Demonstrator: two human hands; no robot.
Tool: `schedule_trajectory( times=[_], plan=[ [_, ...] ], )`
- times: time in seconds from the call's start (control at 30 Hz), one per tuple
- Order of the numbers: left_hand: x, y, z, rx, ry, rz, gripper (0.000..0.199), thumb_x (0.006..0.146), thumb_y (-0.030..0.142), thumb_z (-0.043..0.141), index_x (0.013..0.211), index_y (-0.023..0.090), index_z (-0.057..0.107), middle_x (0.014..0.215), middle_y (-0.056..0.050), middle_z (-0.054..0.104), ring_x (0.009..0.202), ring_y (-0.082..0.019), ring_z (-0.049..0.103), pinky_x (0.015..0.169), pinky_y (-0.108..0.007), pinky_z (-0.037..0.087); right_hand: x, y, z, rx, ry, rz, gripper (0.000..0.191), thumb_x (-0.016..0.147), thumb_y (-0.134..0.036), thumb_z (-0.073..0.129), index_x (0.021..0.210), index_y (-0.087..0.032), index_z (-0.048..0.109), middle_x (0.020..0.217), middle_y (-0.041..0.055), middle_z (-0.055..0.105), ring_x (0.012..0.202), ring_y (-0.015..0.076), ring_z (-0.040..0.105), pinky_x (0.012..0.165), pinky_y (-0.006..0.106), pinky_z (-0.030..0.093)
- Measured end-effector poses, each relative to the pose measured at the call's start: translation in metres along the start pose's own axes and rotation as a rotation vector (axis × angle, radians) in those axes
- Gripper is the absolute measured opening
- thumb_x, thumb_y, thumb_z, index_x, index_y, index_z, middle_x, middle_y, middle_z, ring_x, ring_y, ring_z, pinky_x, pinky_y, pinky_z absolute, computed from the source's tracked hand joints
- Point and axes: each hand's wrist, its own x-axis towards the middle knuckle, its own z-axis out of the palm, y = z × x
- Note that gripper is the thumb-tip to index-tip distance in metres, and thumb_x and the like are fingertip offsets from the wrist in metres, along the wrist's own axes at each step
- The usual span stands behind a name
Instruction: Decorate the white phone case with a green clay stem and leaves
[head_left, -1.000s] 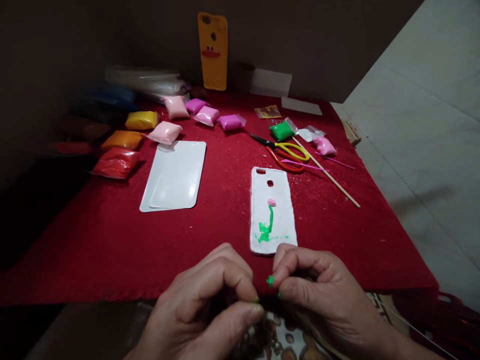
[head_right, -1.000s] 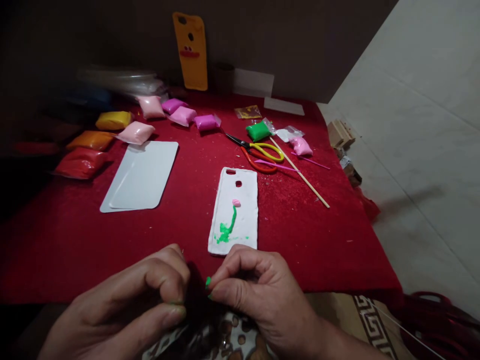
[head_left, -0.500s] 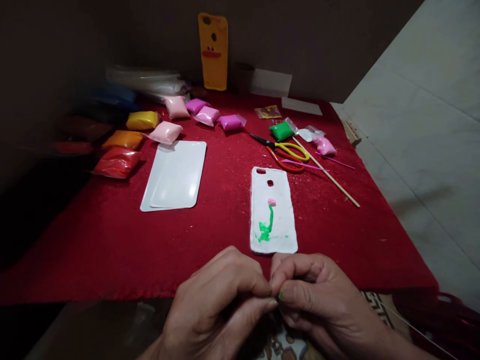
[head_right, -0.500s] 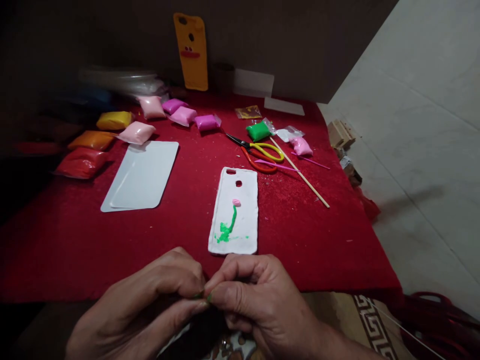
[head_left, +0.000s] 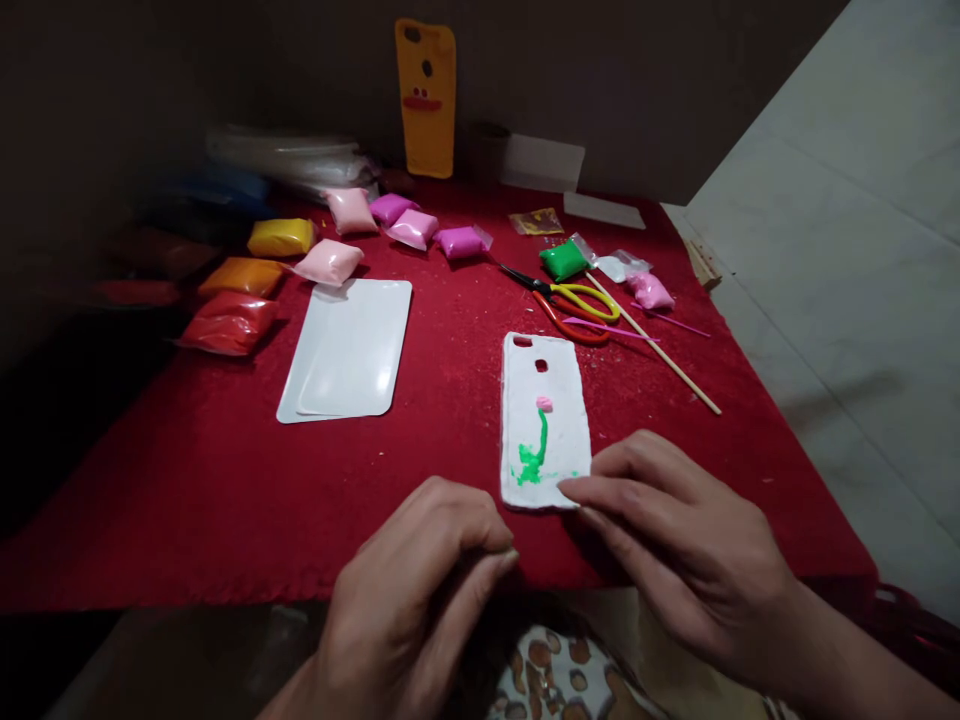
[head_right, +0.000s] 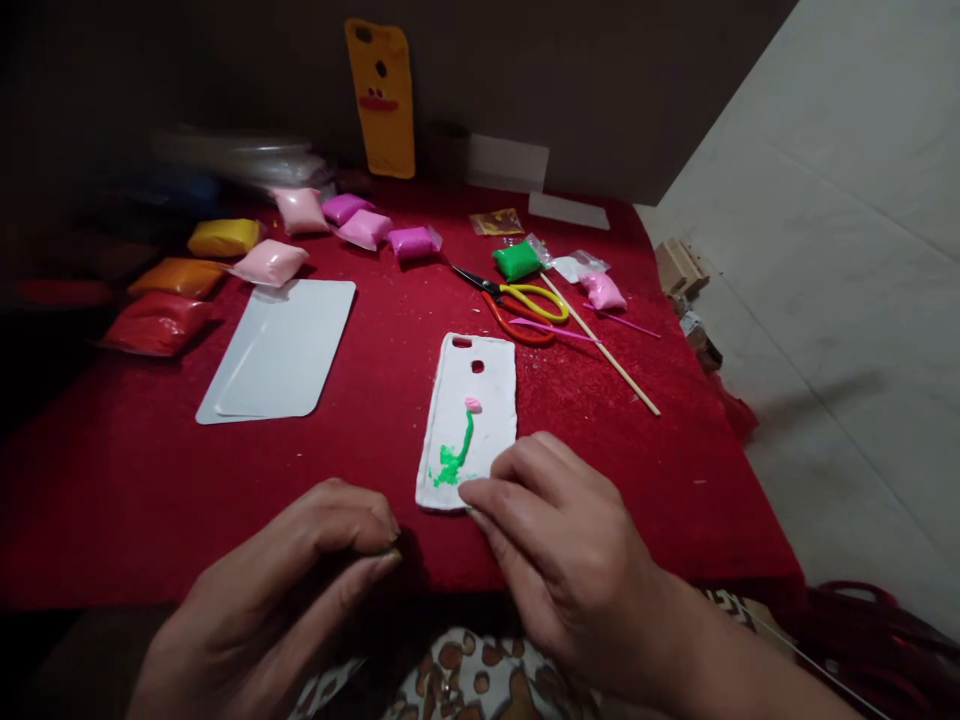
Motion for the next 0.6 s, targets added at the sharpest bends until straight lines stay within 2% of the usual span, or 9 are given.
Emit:
schedule_trajectory(
  times=[0.2, 0.43, 0.6],
  plan=[
    [-0.003, -0.004, 0.003, 0.08, -0.008, 0.064, 0.021, 0.085, 0.0, 0.054, 0.096, 0.018, 0.054, 0.096, -0.002, 0.06, 0.09, -0.009, 0.058, 0.077, -0.017, 0.049, 0.013, 0.02, 0.007, -0.169, -0.111, -0.097, 0.023, 0.087, -0.004, 0.047, 0.093, -0.009, 0.068, 0.078, 0.0085, 0.054, 0.073, 0.018, 0.047, 0.064, 0.031, 0.037],
    [-0.004, -0.007, 0.003, 0.173, -0.06, 0.064, 0.021, 0.086, 0.0, 0.053, 0.097, 0.018, 0.055, 0.11, -0.003, 0.06, 0.094, -0.01, 0.056, 0.081, -0.019, 0.048, 0.015, 0.023, 0.012, -0.161, -0.146, -0.125, 0.024, 0.088, -0.004, 0.046, 0.097, -0.008, 0.068, 0.078, 0.009, 0.053, 0.073, 0.0178, 0.044, 0.064, 0.031, 0.033],
    [-0.001, -0.008, 0.006, 0.184, -0.089, 0.094, 0.017, 0.088, 0.002, 0.051, 0.095, 0.016, 0.056, 0.111, -0.004, 0.06, 0.095, -0.01, 0.056, 0.084, -0.02, 0.048, 0.016, 0.023, 0.013, -0.158, -0.128, -0.157, 0.021, 0.086, -0.003, 0.049, 0.095, -0.006, 0.068, 0.077, 0.0099, 0.054, 0.072, 0.0183, 0.044, 0.063, 0.032, 0.032]
  ],
)
